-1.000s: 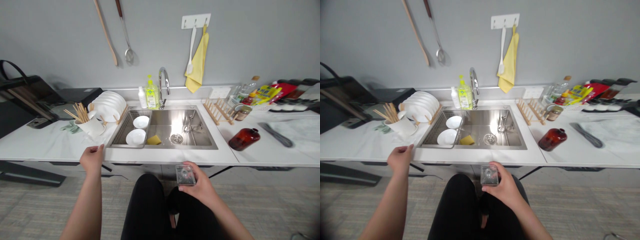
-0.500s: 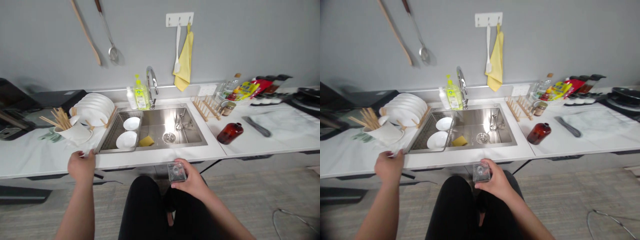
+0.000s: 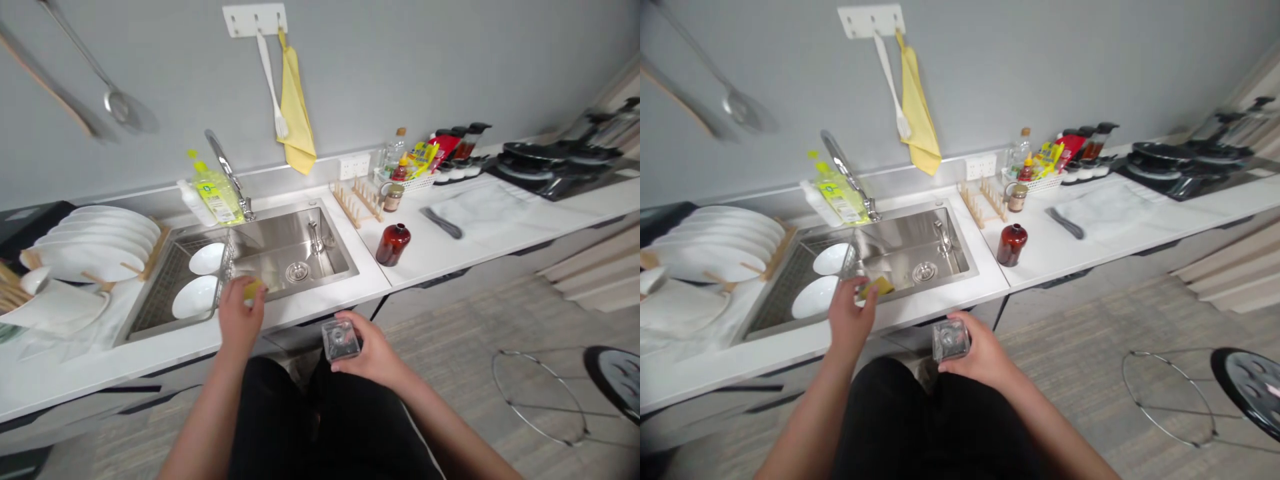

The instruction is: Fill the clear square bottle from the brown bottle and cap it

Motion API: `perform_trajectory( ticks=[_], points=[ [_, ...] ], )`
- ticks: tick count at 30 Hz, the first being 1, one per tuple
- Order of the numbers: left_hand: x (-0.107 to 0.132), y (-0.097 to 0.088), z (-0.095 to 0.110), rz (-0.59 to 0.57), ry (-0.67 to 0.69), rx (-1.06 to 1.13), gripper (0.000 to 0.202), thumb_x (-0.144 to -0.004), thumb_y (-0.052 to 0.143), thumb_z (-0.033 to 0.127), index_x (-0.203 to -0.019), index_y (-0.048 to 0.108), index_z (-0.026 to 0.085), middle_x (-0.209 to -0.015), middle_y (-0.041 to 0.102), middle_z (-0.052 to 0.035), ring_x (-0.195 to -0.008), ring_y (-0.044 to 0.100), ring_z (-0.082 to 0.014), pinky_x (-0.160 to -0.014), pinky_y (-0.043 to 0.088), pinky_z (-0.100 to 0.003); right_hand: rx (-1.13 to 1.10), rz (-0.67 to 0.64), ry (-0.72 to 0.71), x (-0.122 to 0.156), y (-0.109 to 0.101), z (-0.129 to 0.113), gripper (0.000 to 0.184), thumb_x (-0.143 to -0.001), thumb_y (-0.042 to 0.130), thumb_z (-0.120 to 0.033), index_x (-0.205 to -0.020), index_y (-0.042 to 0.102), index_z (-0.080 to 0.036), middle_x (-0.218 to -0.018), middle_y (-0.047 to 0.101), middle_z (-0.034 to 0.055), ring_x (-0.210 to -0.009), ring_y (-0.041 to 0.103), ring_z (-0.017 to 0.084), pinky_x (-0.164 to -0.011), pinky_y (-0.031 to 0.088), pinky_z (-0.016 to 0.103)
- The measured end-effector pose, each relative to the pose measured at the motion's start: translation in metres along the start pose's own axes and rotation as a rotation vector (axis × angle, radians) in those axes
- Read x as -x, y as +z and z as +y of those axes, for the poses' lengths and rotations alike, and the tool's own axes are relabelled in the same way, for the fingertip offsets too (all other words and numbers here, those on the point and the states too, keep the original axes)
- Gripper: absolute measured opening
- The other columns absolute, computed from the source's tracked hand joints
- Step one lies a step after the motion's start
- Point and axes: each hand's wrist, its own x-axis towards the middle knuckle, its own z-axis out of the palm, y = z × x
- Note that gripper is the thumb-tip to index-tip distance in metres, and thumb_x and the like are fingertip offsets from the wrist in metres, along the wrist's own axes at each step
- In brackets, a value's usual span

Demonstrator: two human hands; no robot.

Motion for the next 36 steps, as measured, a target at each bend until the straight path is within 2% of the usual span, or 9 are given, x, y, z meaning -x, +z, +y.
perform_trajectory(
  ticks=[4, 8, 12, 16, 21, 24, 31, 34, 36],
  points=[
    [-0.024, 0.089, 0.08, -0.209, 0.068, 0.309, 0.035, -0.104, 0.077, 0.046, -0.131, 0.072, 0.023, -0.132, 0.079, -0.0145, -0.125, 0.075, -0.0343, -0.113, 0.059, -0.052, 0.055, 0.115, 0.046, 0.028, -0.046, 0.011, 0.094, -0.066, 0.112, -0.042, -0.149, 0.07, -0.028, -0.132, 0.083, 0.0106, -0.11, 0.083, 0.035, -0.102, 0.067, 0.049],
    [-0.046, 0.175, 0.152, -0.485, 0.143, 0.528, 0.088, -0.081, 0.1, 0.037, -0.158, 0.06, 0.021, -0.165, 0.066, -0.0226, -0.149, 0.068, -0.0409, -0.128, 0.053, -0.06, 0.082, 0.236, 0.098, 0.053, -0.086, 0.02, 0.089, -0.068, 0.111, -0.044, -0.146, 0.07, -0.028, -0.129, 0.084, 0.0106, -0.112, 0.083, 0.036, -0.099, 0.068, 0.049],
    [-0.053, 0.215, 0.197, -0.485, 0.162, 0.612, 0.081, -0.082, 0.088, 0.017, -0.158, 0.059, 0.018, -0.168, 0.063, -0.0245, -0.159, 0.061, -0.0418, -0.135, 0.047, -0.064, 0.124, 0.346, 0.122, 0.071, -0.118, 0.022, 0.086, -0.068, 0.109, -0.045, -0.144, 0.071, -0.027, -0.131, 0.084, 0.0119, -0.115, 0.083, 0.036, -0.1, 0.069, 0.05],
    [-0.026, 0.192, 0.2, -0.446, 0.191, 0.698, 0.069, -0.078, 0.066, 0.003, -0.143, 0.07, 0.024, -0.15, 0.074, -0.0142, -0.148, 0.069, -0.035, -0.127, 0.056, -0.059, 0.155, 0.407, 0.14, 0.079, -0.139, 0.018, 0.087, -0.069, 0.109, -0.047, -0.144, 0.071, -0.027, -0.134, 0.083, 0.0134, -0.117, 0.082, 0.038, -0.102, 0.069, 0.051],
    [0.033, 0.133, 0.184, -0.873, 0.288, 0.861, 0.084, -0.083, 0.078, 0.009, -0.163, 0.064, 0.032, -0.167, 0.067, -0.013, -0.157, 0.064, -0.037, -0.128, 0.058, -0.058, 0.119, 0.364, 0.099, 0.067, -0.138, 0.012, 0.09, -0.068, 0.111, -0.053, -0.144, 0.07, -0.028, -0.133, 0.082, 0.0138, -0.117, 0.082, 0.039, -0.101, 0.069, 0.052],
    [0.058, 0.109, 0.176, -0.978, 0.257, 0.855, 0.102, -0.081, 0.096, 0.019, -0.174, 0.055, 0.035, -0.176, 0.061, -0.0133, -0.161, 0.062, -0.0401, -0.131, 0.057, -0.06, 0.07, 0.312, 0.023, 0.047, -0.117, 0.008, 0.092, -0.068, 0.11, -0.063, -0.142, 0.069, -0.029, -0.134, 0.08, 0.014, -0.121, 0.08, 0.039, -0.102, 0.069, 0.052],
    [0.069, 0.076, 0.141, -0.746, 0.022, 0.922, 0.079, -0.081, 0.101, 0.027, -0.152, 0.067, 0.029, -0.152, 0.077, -0.0146, -0.136, 0.079, -0.0373, -0.119, 0.066, -0.055, 0.022, 0.165, -0.128, -0.008, -0.047, -0.016, 0.099, -0.075, 0.097, -0.088, -0.151, 0.069, -0.029, -0.166, 0.059, 0.0193, -0.149, 0.066, 0.045, -0.11, 0.067, 0.051],
    [0.067, 0.058, 0.114, -0.65, -0.134, 0.924, 0.083, -0.075, 0.106, 0.031, -0.148, 0.067, 0.028, -0.151, 0.077, -0.0147, -0.131, 0.081, -0.036, -0.114, 0.069, -0.054, 0.001, 0.106, -0.139, -0.031, -0.051, -0.023, 0.095, -0.095, 0.084, -0.082, -0.169, 0.053, -0.032, -0.18, 0.049, 0.019, -0.143, 0.071, 0.04, -0.105, 0.069, 0.05],
    [0.068, 0.045, 0.095, -0.572, -0.202, 0.914, 0.089, -0.071, 0.107, 0.031, -0.149, 0.064, 0.029, -0.154, 0.075, -0.015, -0.13, 0.082, -0.0346, -0.114, 0.069, -0.054, 0.069, 0.326, -0.158, -0.048, -0.071, -0.019, 0.08, -0.103, 0.076, -0.074, -0.167, 0.052, -0.032, -0.173, 0.056, 0.0188, -0.132, 0.075, 0.036, -0.103, 0.069, 0.051]
  ],
)
